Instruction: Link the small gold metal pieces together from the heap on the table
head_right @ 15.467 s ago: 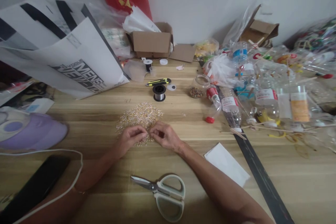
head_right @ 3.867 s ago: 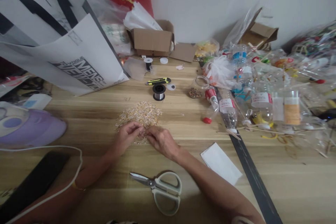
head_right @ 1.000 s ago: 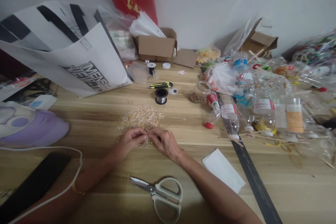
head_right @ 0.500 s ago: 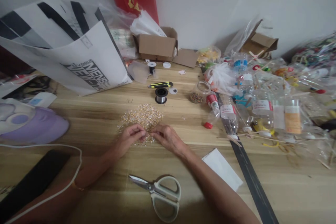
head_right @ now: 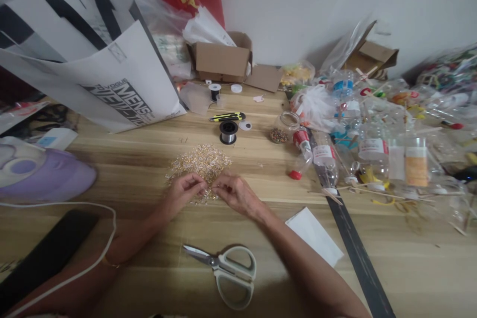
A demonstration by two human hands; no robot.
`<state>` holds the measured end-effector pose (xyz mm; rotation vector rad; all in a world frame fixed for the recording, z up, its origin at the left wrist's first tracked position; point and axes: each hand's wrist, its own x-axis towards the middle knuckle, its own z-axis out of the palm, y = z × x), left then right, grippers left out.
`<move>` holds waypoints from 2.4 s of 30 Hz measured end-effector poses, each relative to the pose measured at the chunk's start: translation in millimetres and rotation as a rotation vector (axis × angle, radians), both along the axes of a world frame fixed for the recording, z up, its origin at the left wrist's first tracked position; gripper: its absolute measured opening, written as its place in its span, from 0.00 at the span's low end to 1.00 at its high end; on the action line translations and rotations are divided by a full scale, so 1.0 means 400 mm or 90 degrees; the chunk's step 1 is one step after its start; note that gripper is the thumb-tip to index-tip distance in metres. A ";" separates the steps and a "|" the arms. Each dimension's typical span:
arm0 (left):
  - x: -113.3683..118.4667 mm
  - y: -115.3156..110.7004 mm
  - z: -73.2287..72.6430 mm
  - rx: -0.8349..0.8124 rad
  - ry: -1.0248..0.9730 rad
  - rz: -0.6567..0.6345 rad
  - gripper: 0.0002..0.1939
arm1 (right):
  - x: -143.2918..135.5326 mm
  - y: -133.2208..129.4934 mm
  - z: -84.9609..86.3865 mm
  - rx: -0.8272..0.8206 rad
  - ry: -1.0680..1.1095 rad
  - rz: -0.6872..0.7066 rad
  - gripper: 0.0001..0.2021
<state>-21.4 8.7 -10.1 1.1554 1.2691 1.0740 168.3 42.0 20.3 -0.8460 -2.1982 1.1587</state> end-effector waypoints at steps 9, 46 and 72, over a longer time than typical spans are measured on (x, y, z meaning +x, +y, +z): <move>0.000 -0.005 0.011 -0.012 -0.015 -0.045 0.11 | -0.004 0.008 -0.037 -0.049 0.059 -0.110 0.08; 0.009 -0.022 0.004 0.139 0.259 -0.131 0.08 | -0.021 -0.023 -0.027 0.101 0.078 0.008 0.07; 0.011 -0.029 0.001 0.200 0.345 -0.158 0.04 | -0.026 -0.030 -0.041 0.172 0.028 0.010 0.07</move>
